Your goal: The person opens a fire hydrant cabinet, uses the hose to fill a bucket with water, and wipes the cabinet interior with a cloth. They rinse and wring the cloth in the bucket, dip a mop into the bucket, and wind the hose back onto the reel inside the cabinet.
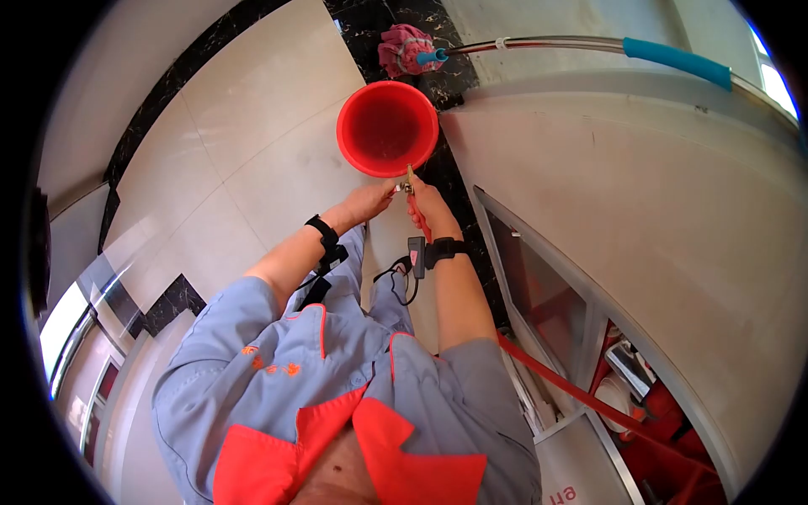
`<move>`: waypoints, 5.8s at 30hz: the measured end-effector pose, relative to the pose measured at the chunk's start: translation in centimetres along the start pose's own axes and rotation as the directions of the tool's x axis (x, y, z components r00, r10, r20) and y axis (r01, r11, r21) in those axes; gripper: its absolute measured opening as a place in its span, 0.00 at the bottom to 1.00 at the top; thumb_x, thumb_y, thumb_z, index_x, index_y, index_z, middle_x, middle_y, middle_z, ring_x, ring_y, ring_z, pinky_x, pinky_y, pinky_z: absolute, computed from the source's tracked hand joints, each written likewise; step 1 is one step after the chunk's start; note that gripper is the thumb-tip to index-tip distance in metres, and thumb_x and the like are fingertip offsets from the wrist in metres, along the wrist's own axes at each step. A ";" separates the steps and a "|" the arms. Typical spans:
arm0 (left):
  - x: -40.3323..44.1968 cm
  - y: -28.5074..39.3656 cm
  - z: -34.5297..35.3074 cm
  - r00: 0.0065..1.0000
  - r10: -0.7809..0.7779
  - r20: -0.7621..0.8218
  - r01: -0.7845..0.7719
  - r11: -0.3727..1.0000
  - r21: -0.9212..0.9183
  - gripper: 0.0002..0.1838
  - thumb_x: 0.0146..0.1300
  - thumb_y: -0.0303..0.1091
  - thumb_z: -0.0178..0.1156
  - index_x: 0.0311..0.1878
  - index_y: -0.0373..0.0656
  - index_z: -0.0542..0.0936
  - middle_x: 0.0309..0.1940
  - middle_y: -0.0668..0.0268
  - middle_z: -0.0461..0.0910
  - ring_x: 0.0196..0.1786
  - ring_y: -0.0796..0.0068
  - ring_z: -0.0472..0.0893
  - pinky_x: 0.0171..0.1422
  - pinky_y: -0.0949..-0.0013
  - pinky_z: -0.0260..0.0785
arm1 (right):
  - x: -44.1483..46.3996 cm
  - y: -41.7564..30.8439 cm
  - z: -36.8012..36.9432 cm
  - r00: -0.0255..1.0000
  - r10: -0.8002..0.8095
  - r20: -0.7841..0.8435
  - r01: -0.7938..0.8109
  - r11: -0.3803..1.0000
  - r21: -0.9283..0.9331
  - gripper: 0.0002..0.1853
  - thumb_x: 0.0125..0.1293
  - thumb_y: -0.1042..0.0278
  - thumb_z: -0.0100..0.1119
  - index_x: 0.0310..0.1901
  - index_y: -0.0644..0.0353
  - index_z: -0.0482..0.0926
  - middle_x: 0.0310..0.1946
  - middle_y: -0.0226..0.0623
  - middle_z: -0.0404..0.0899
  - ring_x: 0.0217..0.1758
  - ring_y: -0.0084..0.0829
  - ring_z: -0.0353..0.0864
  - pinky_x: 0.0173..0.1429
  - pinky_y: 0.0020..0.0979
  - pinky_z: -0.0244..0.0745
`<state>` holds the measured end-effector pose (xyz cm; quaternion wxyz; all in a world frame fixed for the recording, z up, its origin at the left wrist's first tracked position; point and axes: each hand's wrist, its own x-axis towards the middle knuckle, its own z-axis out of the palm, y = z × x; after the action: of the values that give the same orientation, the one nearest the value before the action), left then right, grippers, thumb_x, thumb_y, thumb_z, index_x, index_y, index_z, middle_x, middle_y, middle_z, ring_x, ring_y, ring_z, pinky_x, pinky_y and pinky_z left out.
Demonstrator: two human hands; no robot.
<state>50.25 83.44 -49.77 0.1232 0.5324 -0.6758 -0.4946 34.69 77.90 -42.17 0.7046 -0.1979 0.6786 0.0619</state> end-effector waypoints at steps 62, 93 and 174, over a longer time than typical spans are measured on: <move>-8.6 48.2 17.8 0.701 0.659 0.274 -0.426 0.695 -0.580 0.16 0.60 0.33 0.56 0.48 0.39 0.65 0.32 0.66 0.72 0.35 0.75 0.75 0.38 0.72 0.68 | -80.2 43.2 -32.0 -0.834 0.075 -0.547 0.545 -0.043 -0.837 0.24 0.63 0.49 0.49 0.47 0.66 0.70 0.38 0.41 0.74 0.32 0.28 0.76 0.36 0.27 0.72; -14.9 72.4 -1.2 0.487 0.873 -0.001 -0.871 0.486 0.063 0.19 0.67 0.43 0.44 0.44 0.32 0.68 0.20 0.56 0.73 0.26 0.62 0.76 0.32 0.65 0.67 | -86.8 40.1 -32.0 -0.854 0.156 -0.496 0.502 -0.002 -0.865 0.24 0.67 0.56 0.43 0.56 0.68 0.65 0.53 0.42 0.69 0.55 0.34 0.69 0.58 0.33 0.63; -0.6 83.2 -2.0 0.267 0.869 -0.416 -0.924 0.354 0.146 0.33 0.59 0.34 0.54 0.66 0.39 0.53 0.51 0.53 0.72 0.51 0.65 0.75 0.56 0.66 0.64 | -77.2 38.2 -30.5 -0.725 -0.138 -0.674 0.686 -0.223 -0.693 0.13 0.62 0.62 0.54 0.43 0.62 0.69 0.32 0.42 0.78 0.24 0.36 0.78 0.30 0.33 0.76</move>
<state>2.15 78.20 17.90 0.5574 0.1407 -0.7793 -0.2495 -12.83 115.78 26.05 -0.0886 -0.4204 0.4499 -0.7829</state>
